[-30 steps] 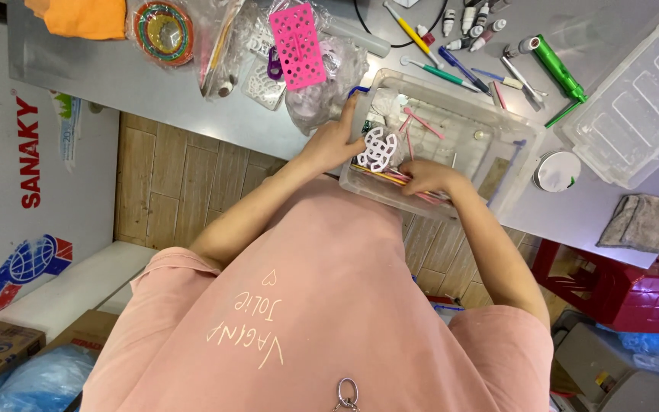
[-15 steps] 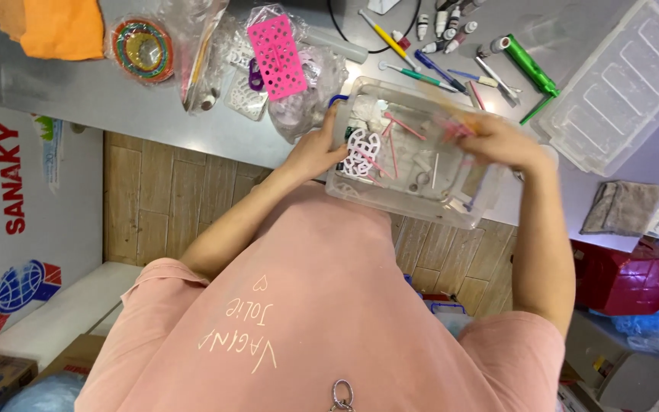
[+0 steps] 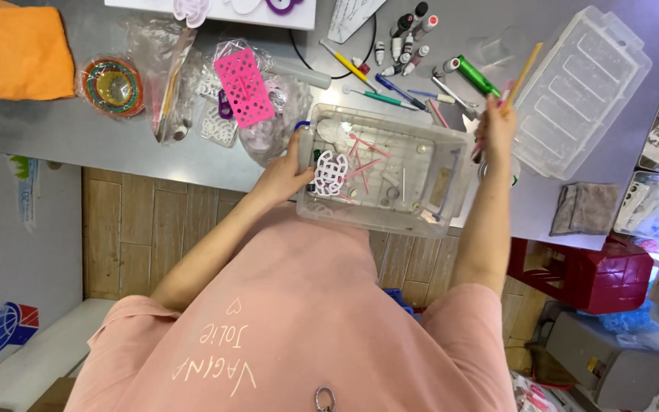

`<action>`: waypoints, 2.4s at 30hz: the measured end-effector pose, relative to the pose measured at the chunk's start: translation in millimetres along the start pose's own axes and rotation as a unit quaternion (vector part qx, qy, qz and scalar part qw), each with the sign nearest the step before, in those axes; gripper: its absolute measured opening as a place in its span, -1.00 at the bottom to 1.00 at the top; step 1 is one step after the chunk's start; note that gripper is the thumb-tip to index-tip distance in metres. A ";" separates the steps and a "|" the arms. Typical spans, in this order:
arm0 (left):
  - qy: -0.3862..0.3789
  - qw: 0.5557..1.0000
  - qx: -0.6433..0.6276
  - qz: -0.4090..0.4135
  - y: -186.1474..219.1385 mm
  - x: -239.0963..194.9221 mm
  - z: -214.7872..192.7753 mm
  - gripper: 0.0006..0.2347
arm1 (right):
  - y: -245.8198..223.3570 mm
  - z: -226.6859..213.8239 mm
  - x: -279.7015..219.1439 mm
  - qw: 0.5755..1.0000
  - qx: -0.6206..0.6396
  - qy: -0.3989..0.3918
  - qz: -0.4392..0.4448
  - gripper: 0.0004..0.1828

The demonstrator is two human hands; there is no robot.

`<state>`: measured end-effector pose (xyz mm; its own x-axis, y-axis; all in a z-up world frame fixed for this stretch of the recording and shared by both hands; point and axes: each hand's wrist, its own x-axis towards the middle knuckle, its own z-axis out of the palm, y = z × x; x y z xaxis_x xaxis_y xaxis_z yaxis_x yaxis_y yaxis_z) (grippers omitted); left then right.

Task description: Organize various cake and cookie decorating tools, cutters, and accessories into storage containers.

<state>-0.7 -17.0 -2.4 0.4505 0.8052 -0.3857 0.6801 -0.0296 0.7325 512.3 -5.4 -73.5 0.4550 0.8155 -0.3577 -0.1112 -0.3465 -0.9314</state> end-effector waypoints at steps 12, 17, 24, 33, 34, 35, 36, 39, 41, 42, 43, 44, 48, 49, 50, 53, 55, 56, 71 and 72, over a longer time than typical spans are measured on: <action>-0.006 0.999 0.008 -0.051 6.0 -1.2 -3.1 -0.17 | 30.9 1.8 32.2 0.837 -0.445 0.005 -0.318 -0.55; 0.012 1.000 0.010 -0.016 -5.0 0.5 4.2 -0.16 | -53.8 29.8 -43.8 0.874 -0.361 0.132 -0.297 -0.72; 0.011 1.000 0.000 0.004 -16.4 5.7 9.8 -0.15 | -66.8 165.1 -161.3 0.689 -0.538 -0.291 -0.389 -0.22; 0.006 0.999 -0.022 0.025 -8.4 1.6 3.3 -0.16 | 24.3 195.2 -143.2 0.690 -0.658 -0.259 -0.156 -0.49; 0.009 0.999 -0.023 0.024 -8.2 1.8 2.7 -0.16 | 35.4 191.9 -139.3 0.688 -0.659 -0.260 -0.158 -0.49; 0.008 0.999 -0.020 0.028 -8.0 0.9 3.2 -0.16 | 47.0 187.6 -136.6 0.693 -0.651 -0.269 -0.157 -0.59; 0.007 0.999 -0.017 0.032 -7.8 0.1 3.8 -0.16 | 58.7 183.3 -133.7 0.697 -0.643 -0.277 -0.157 -0.69; 0.006 1.000 -0.017 0.025 -8.1 1.0 3.7 -0.16 | 78.3 172.0 -128.6 0.690 -0.653 -0.233 -0.208 -0.71; 0.015 0.999 -0.019 0.036 -13.0 1.7 7.1 -0.16 | 52.9 177.4 -138.2 0.687 -0.666 -0.220 -0.188 -0.68; 0.022 0.998 -0.019 0.047 -15.3 1.9 9.0 -0.16 | 40.5 179.9 -143.4 0.685 -0.678 -0.206 -0.168 -0.64; 0.021 0.998 -0.019 0.049 -13.5 2.0 7.4 -0.16 | 38.3 184.3 -146.8 0.685 -0.679 -0.204 -0.168 -0.64; 0.012 0.999 -0.019 0.038 -11.5 2.3 5.8 -0.16 | 36.0 188.6 -150.0 0.669 -0.698 -0.189 -0.170 -0.60; 0.010 0.999 -0.020 0.043 -14.9 3.2 7.8 -0.16 | 39.6 190.8 -152.5 0.632 -0.726 -0.132 -0.235 -0.61; 0.010 0.999 -0.020 0.043 -15.9 4.1 8.4 -0.16 | 42.2 183.5 -143.8 0.632 -0.727 -0.132 -0.235 -0.61; 0.013 0.999 -0.019 0.048 -16.8 5.2 9.1 -0.16 | 44.9 176.1 -135.1 0.673 -0.694 -0.144 -0.211 -0.63; 0.012 0.999 -0.018 0.045 -15.6 4.3 9.1 -0.17 | 40.1 169.0 -124.1 0.758 -0.614 -0.170 -0.141 -0.65; 0.006 0.999 -0.015 0.040 -14.1 4.0 8.2 -0.17 | 28.5 180.4 -127.8 0.801 -0.563 -0.178 -0.095 -0.65; 0.005 0.999 -0.017 0.041 -13.8 4.3 7.9 -0.17 | 20.4 191.6 -132.5 0.818 -0.545 -0.161 -0.085 -0.62; 0.004 0.998 -0.026 0.054 -19.6 8.0 11.5 -0.16 | 22.9 139.1 -127.0 0.884 -0.416 -0.191 -0.097 -0.70; 0.008 0.998 -0.024 0.058 -22.0 7.9 14.0 -0.16 | 22.6 125.3 -126.8 0.887 -0.408 -0.204 -0.078 -0.70</action>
<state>-4.0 -18.3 -29.4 0.5151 0.8074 -0.2877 0.5946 -0.0949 0.7984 341.3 -58.5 -57.5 0.0326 0.9255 -0.3774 0.6764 -0.2984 -0.6734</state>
